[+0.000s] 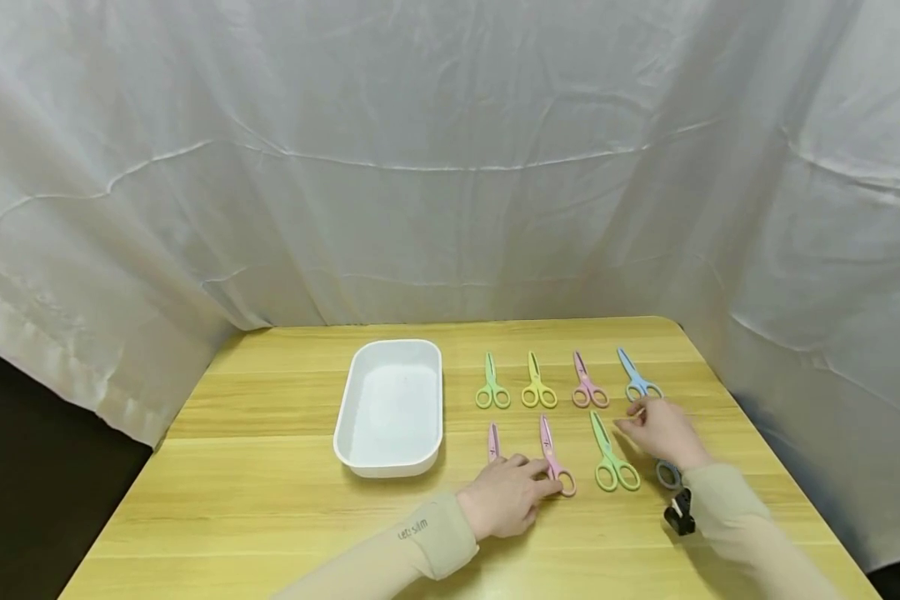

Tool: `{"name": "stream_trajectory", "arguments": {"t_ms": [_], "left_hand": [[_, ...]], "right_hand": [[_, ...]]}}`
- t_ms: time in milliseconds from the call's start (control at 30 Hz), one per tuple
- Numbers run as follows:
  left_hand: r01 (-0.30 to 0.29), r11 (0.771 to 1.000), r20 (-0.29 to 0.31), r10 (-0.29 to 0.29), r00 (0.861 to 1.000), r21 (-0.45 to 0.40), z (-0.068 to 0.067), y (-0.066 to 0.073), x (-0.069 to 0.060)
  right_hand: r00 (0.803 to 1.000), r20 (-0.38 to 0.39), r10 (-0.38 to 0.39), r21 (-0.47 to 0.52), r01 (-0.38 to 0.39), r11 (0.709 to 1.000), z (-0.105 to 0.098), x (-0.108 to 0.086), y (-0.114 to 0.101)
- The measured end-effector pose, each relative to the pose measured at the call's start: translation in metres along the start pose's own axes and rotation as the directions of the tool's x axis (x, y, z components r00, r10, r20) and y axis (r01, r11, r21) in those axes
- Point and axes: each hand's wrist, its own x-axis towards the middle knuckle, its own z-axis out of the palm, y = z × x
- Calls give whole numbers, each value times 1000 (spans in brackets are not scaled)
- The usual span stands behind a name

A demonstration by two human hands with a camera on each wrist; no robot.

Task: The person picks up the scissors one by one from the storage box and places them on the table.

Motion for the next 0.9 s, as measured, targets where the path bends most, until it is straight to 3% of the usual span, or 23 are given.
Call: {"name": "stream_trajectory", "arguments": {"t_ms": [200,400,900], "left_hand": [[6,1000,14,-6,1000,8,0,-1,2],[7,1000,17,-7,1000,15,1,-2,2],[4,1000,30,-3,1000,-22,-1,-2,2]], "right_hand": [[996,89,-17,30,14,999,7,6,-22],[982,181,46,62,-58,996,14,5,-30],[988,155,15,78,-27,997,18,2,-30]]}}
